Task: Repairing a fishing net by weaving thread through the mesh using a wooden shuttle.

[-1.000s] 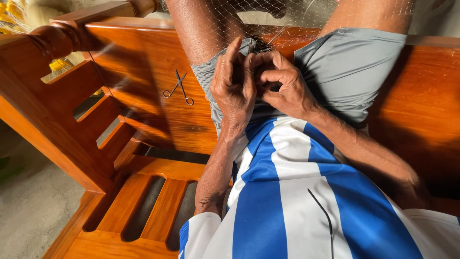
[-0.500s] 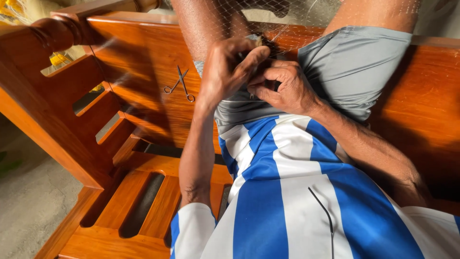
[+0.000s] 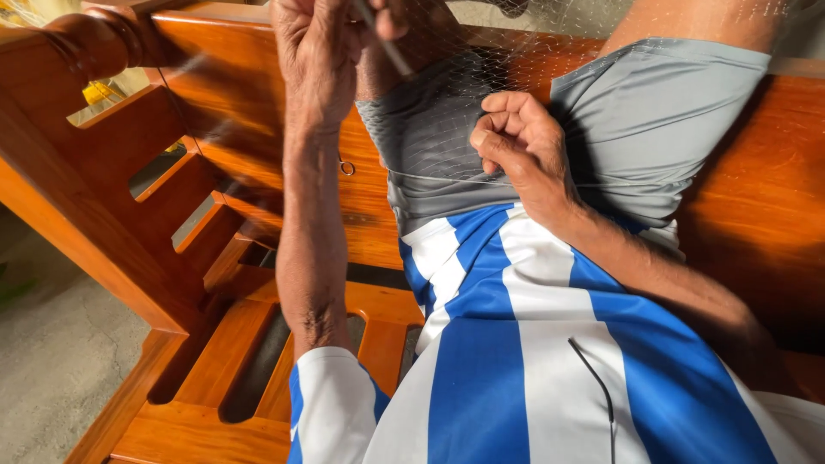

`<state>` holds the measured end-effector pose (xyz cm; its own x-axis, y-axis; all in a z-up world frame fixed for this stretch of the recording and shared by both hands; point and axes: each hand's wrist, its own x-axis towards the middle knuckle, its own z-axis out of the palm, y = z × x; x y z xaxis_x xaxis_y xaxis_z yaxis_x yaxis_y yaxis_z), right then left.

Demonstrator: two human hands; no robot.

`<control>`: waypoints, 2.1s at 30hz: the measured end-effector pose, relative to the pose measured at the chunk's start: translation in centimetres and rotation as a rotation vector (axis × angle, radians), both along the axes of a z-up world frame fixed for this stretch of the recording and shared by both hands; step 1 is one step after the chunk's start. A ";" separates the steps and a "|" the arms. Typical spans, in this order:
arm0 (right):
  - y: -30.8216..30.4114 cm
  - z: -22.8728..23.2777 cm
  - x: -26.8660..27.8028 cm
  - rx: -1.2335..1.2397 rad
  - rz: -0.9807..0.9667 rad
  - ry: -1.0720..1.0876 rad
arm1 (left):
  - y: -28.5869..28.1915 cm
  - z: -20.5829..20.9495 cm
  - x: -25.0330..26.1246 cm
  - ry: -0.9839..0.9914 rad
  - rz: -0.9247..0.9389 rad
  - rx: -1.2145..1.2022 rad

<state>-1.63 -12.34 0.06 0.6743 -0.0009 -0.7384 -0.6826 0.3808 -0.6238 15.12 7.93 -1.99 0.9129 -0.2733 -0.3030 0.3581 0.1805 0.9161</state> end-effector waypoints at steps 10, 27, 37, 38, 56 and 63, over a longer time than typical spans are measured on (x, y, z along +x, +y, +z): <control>0.6 -0.6 0.3 -0.099 0.062 -0.092 | 0.7 8.2 2.9 -0.606 -0.892 0.706; -1.1 -0.6 0.0 0.005 -0.024 -0.022 | -2.9 11.5 -7.0 -0.011 -0.536 0.450; -0.5 -0.8 -0.1 -0.176 0.111 -0.049 | -7.7 10.9 -14.8 -0.152 -0.289 0.448; -0.5 -0.8 0.0 -0.167 0.105 -0.056 | -8.0 10.6 -15.1 -0.188 -0.271 0.499; -1.6 -2.9 -1.4 0.079 0.025 -0.036 | -8.5 9.5 -19.0 -0.406 -0.407 0.729; -2.3 -5.9 -2.8 0.318 0.005 0.013 | -9.0 8.7 -19.8 -0.432 -0.478 0.719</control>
<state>-4.47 -14.61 -5.80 0.6646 0.2347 -0.7094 -0.6917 0.5522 -0.4653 -4.63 -1.03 6.71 0.8255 -0.5249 -0.2072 -0.1457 -0.5528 0.8205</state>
